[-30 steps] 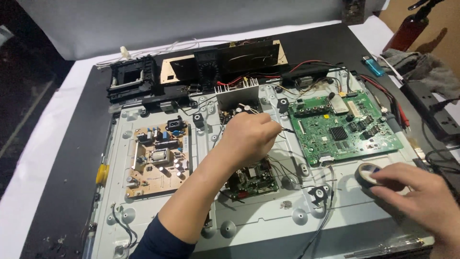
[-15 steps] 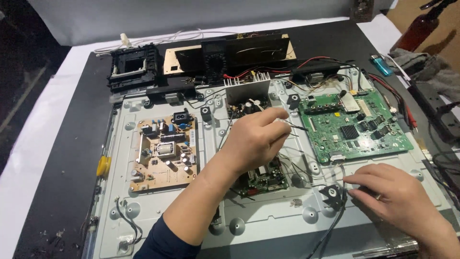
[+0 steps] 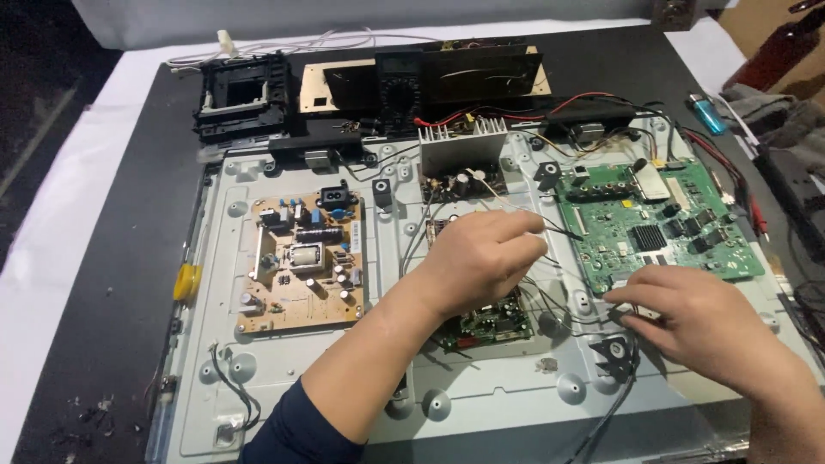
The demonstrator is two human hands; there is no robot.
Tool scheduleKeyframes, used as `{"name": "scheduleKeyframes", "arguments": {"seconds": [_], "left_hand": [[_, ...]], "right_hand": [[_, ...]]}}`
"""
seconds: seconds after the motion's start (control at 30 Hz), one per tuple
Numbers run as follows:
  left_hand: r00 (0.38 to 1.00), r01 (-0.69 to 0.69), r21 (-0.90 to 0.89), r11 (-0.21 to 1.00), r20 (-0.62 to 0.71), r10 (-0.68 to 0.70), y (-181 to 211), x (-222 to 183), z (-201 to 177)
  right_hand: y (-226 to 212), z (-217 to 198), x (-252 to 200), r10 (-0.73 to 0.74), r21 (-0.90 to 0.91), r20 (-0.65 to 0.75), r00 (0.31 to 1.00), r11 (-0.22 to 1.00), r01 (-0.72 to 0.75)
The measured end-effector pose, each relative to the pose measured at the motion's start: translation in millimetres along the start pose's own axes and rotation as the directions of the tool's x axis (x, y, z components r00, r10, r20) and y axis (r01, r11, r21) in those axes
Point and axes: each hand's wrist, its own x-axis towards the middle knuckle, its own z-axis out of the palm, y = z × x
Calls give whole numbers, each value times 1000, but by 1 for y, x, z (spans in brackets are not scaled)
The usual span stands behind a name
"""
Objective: Repairing a television by splicing wires, applying electrical tape, and installing a component.
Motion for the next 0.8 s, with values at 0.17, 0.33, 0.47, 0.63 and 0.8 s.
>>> {"name": "scheduleKeyframes", "arguments": {"seconds": [0.17, 0.33, 0.47, 0.63, 0.8], "left_hand": [[998, -32, 16, 999, 50, 31, -2, -3, 5], [999, 42, 5, 999, 11, -42, 2, 1, 0], [997, 80, -16, 997, -9, -80, 4, 2, 2], [976, 195, -183, 964, -62, -209, 11, 8, -3], [962, 243, -200, 949, -79, -263, 12, 9, -3]], "right_hand": [[-5, 3, 8, -31, -99, 77, 997, 994, 39], [-17, -4, 5, -43, -38, -136, 990, 999, 38], [-25, -11, 1, -116, -29, -311, 943, 993, 113], [-49, -27, 15, -275, 49, -552, 787, 932, 360], [-63, -30, 35, -237, 267, -565, 790, 853, 447]]}}
